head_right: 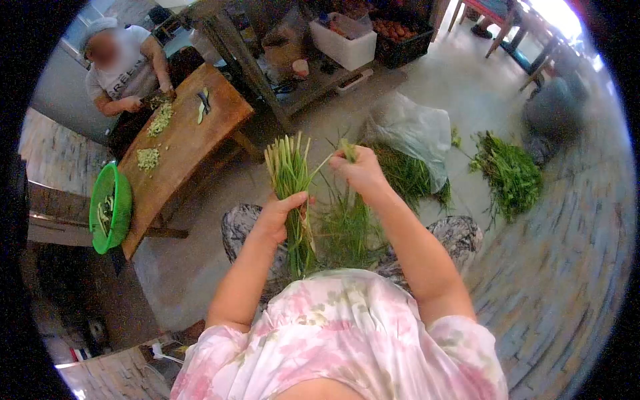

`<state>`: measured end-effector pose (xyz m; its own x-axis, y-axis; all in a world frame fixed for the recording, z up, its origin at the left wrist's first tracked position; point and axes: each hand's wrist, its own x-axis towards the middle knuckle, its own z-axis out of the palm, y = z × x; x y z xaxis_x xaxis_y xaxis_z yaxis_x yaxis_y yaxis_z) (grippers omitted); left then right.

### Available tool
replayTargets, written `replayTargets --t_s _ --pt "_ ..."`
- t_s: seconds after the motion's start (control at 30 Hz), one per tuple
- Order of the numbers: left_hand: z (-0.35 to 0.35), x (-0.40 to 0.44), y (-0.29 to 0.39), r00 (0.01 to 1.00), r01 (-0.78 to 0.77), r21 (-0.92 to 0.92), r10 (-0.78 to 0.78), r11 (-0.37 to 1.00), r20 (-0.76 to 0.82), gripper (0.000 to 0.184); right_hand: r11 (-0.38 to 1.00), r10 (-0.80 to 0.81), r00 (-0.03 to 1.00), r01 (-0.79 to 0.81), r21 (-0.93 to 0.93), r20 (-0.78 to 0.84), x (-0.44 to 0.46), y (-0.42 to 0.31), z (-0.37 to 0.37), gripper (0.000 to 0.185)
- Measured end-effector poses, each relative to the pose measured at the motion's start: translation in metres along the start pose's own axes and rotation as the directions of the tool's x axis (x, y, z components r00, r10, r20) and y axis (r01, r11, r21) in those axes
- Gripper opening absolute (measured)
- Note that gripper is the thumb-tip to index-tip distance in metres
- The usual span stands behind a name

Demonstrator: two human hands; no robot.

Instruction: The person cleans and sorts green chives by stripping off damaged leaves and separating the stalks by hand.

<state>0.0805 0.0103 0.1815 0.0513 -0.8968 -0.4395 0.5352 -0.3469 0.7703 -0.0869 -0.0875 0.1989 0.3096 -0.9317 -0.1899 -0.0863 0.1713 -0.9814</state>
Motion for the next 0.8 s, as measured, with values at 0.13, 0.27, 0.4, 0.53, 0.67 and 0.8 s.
replayTargets --t_s 0.13,0.27,0.4,0.53,0.67,0.8 --pt "-0.006 -0.005 0.006 1.000 0.002 0.001 -0.002 1.000 -0.022 0.031 0.990 0.137 0.973 -0.129 0.056 -0.186 0.004 0.009 -0.033 0.013" --pt "-0.018 -0.002 -0.001 0.999 0.007 -0.005 -0.007 1.000 -0.032 0.030 0.984 0.045 0.998 -0.050 -0.170 -0.032 0.008 0.062 -0.037 0.016" --pt "-0.015 0.000 -0.007 1.000 -0.002 0.038 0.002 0.999 -0.010 0.029 0.995 0.049 0.993 -0.039 -0.094 0.105 -0.011 0.031 -0.010 0.022" --pt "-0.005 0.001 -0.015 1.000 -0.010 0.095 0.012 0.995 -0.015 0.029 0.984 0.054 0.989 -0.076 0.158 0.141 -0.020 0.002 0.018 0.015" --pt "-0.003 -0.004 -0.013 0.999 0.029 0.048 -0.028 0.998 -0.022 0.028 0.909 0.060 0.998 -0.066 0.411 0.028 -0.014 0.001 0.015 0.013" --pt "-0.010 -0.003 -0.014 0.999 0.011 0.064 -0.009 0.998 -0.032 0.025 0.778 0.109 0.992 -0.127 0.616 0.066 -0.007 0.001 -0.012 0.019"
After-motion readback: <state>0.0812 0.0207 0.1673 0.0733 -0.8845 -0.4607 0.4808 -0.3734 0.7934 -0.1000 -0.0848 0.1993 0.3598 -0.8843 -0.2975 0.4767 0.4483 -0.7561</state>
